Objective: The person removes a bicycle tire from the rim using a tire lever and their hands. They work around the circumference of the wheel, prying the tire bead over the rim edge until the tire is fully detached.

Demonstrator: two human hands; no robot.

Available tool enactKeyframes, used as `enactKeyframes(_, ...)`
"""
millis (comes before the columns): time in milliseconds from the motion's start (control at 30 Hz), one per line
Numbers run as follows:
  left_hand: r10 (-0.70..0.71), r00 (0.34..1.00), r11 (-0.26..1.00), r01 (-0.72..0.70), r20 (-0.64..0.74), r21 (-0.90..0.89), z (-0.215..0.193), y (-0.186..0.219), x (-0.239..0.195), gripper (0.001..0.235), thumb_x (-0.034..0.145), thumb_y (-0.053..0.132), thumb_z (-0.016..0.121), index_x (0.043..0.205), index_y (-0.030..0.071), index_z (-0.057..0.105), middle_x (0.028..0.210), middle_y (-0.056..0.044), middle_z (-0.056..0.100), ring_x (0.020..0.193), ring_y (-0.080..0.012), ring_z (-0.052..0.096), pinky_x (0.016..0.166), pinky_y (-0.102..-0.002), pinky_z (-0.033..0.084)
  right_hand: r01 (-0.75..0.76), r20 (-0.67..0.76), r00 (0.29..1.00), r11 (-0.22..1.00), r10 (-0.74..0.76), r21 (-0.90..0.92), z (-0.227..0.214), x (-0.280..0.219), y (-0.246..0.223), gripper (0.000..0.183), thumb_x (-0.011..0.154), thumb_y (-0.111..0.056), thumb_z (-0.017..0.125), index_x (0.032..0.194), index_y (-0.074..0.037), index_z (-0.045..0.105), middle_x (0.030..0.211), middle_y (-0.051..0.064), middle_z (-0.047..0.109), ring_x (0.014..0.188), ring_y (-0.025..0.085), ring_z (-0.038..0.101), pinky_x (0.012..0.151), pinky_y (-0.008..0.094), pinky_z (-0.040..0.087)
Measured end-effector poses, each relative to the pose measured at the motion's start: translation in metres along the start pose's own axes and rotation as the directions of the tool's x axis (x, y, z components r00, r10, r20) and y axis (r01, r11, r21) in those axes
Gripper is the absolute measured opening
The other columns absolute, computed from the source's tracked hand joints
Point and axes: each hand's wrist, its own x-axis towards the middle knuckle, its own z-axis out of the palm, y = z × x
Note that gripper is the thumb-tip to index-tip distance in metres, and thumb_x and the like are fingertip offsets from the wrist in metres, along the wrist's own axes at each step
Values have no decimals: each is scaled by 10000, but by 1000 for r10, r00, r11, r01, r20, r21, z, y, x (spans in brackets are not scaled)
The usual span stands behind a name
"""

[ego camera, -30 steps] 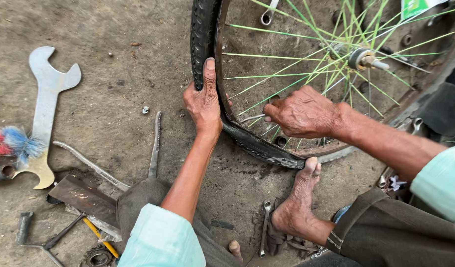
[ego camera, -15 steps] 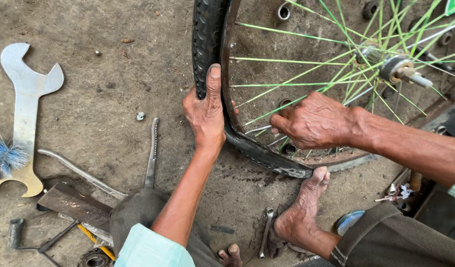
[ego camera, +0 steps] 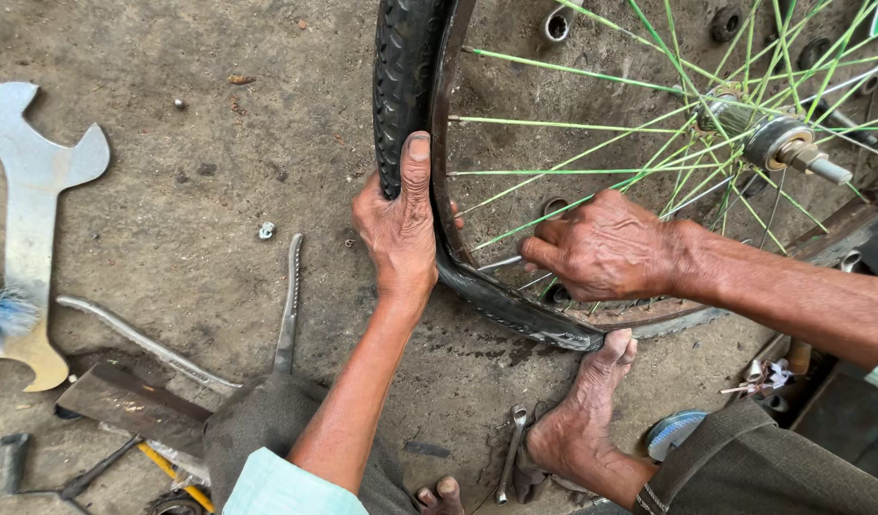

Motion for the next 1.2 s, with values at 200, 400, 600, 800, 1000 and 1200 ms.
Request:
enactKeyframes(200,43,999,993,-39,-31,115,-4,0,2,558,876,590,730,831,35,686,612,-18,585,493,-120,599,445,-306,515,-127,119,985,992,128,-13,3,16,-21,182,906,-245,608,1019,-104,629,674,64,637,553,272,652,468,443,504)
enactKeyframes(400,13,1000,997,-14,17,82,-7,15,-2,615,819,625,730,833,11,702,622,-4,598,494,-130,620,446,-324,526,383,-138,922,900,-361,210,-38,11,-2,381,944,-229,503,1135,65,651,645,58,586,544,175,616,507,332,544)
enactKeyframes(600,165,986,927,-145,-31,346,-9,11,6,618,886,633,693,834,19,736,631,-7,619,616,-132,599,582,-344,516,-672,790,606,589,88,449,-34,25,19,373,991,-393,457,1169,-136,660,594,-7,596,452,103,549,421,311,487)
enactKeyframes(800,208,978,920,-187,-27,343,-9,15,5,642,896,664,665,780,34,716,601,-22,601,574,-155,613,590,-356,508,-818,780,547,-6,305,575,-12,14,-38,523,995,-272,614,1491,-211,459,596,64,544,414,127,398,375,301,356)
enactKeyframes(1000,161,986,930,-139,-35,339,-14,19,6,660,862,692,657,703,53,686,576,-36,624,561,-154,659,572,-365,533,-648,779,450,-440,437,622,-34,32,-84,583,915,-141,608,1491,-187,531,587,13,545,390,96,314,345,280,213)
enactKeyframes(1200,168,984,918,-134,-62,373,-15,14,6,726,825,728,661,721,12,709,578,-101,633,566,-225,673,615,-401,540,-829,780,553,104,292,549,-43,29,-42,639,993,-267,587,1617,-294,451,581,15,502,428,99,375,403,270,393)
